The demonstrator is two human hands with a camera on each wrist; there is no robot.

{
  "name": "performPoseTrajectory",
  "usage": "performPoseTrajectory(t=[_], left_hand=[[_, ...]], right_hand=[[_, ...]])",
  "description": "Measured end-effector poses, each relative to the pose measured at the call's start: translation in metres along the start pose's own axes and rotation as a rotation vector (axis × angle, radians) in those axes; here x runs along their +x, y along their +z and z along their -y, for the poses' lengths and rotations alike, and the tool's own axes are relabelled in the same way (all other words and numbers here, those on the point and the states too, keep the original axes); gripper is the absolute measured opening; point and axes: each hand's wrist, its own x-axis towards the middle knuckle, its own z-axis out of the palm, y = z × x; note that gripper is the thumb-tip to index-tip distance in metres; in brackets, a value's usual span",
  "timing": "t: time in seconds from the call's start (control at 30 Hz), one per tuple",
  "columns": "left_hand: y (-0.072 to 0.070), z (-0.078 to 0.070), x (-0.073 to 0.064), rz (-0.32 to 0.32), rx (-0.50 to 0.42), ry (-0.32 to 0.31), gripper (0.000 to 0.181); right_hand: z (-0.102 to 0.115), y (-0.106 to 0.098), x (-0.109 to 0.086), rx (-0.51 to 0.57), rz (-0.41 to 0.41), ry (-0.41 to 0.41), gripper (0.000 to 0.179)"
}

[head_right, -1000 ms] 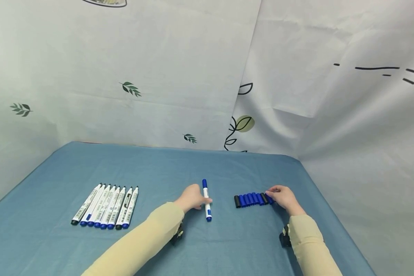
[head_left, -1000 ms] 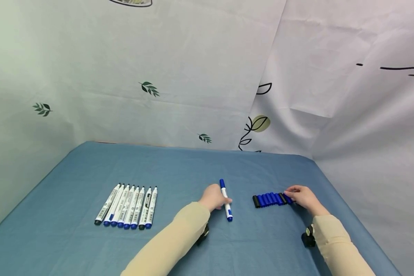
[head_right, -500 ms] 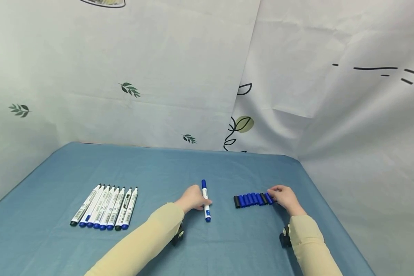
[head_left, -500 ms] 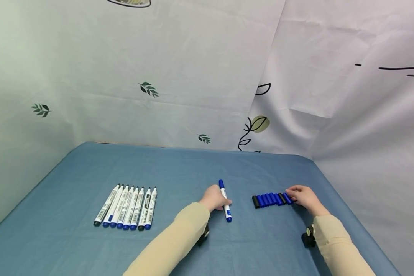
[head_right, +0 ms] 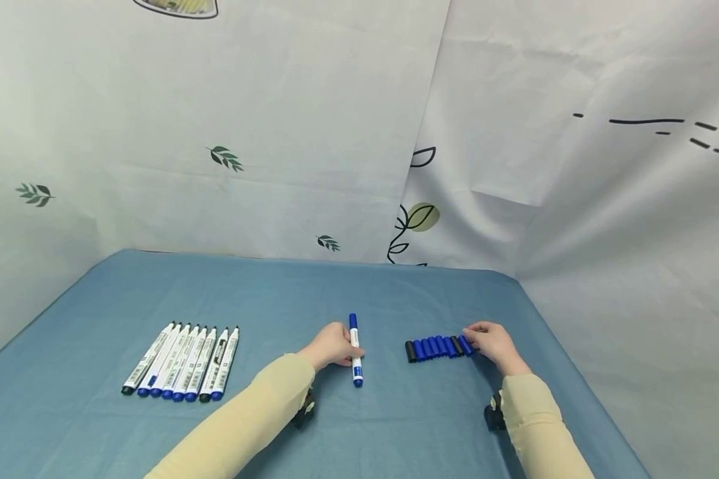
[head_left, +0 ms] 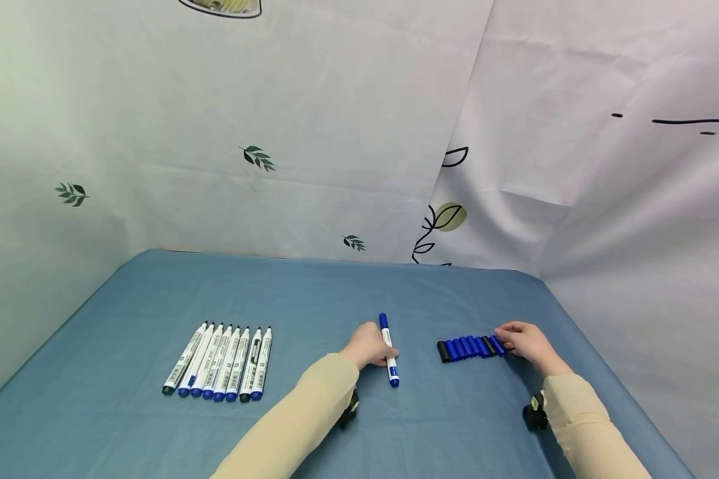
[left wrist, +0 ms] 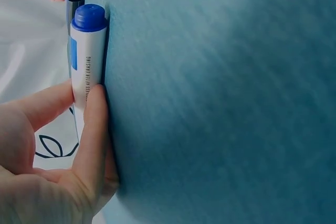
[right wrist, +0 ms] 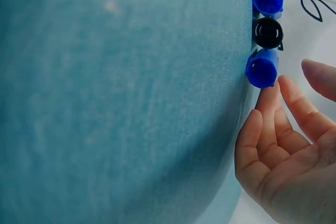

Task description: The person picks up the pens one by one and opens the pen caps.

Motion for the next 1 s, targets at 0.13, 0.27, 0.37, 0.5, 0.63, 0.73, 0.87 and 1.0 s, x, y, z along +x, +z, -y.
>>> performPoseTrajectory(t=[0.13,0.27,0.37,0.5,0.63,0.73,0.87,1.0], left_hand=[[0.000,0.001,-0.001,-0.001,-0.002,0.011,0.020],[-0.001,0.002,-0.002,0.004,-0.020,0.009,0.020],[-0.002,0.002,-0.002,0.014,-0.049,0.004,0.023],[-0.003,0.003,-0.003,0.025,-0.078,0.007,0.031],[-0.004,0.003,-0.004,0.034,-0.112,0.008,0.037],[-0.005,0.004,-0.005,0.038,-0.145,0.018,0.034],[-0.004,0.007,-0.004,0.049,-0.184,0.033,0.027],[-0.006,0.008,-0.006,0.067,-0.198,0.033,0.022]], right_hand=[[0.003,0.000,-0.002,0.003,0.001,-0.004,0.040],[0.004,0.000,-0.003,-0.005,0.003,-0.020,0.040],[0.006,0.000,-0.004,-0.009,0.003,-0.030,0.041],[0.010,0.000,-0.006,-0.009,0.003,-0.040,0.041],[0.017,0.001,-0.009,-0.007,-0.002,-0.065,0.043],[0.023,0.004,-0.012,-0.002,-0.005,-0.093,0.043],[0.028,0.008,-0.013,0.006,-0.006,-0.132,0.042],[0.035,0.014,-0.017,0.025,0.001,-0.172,0.039]])
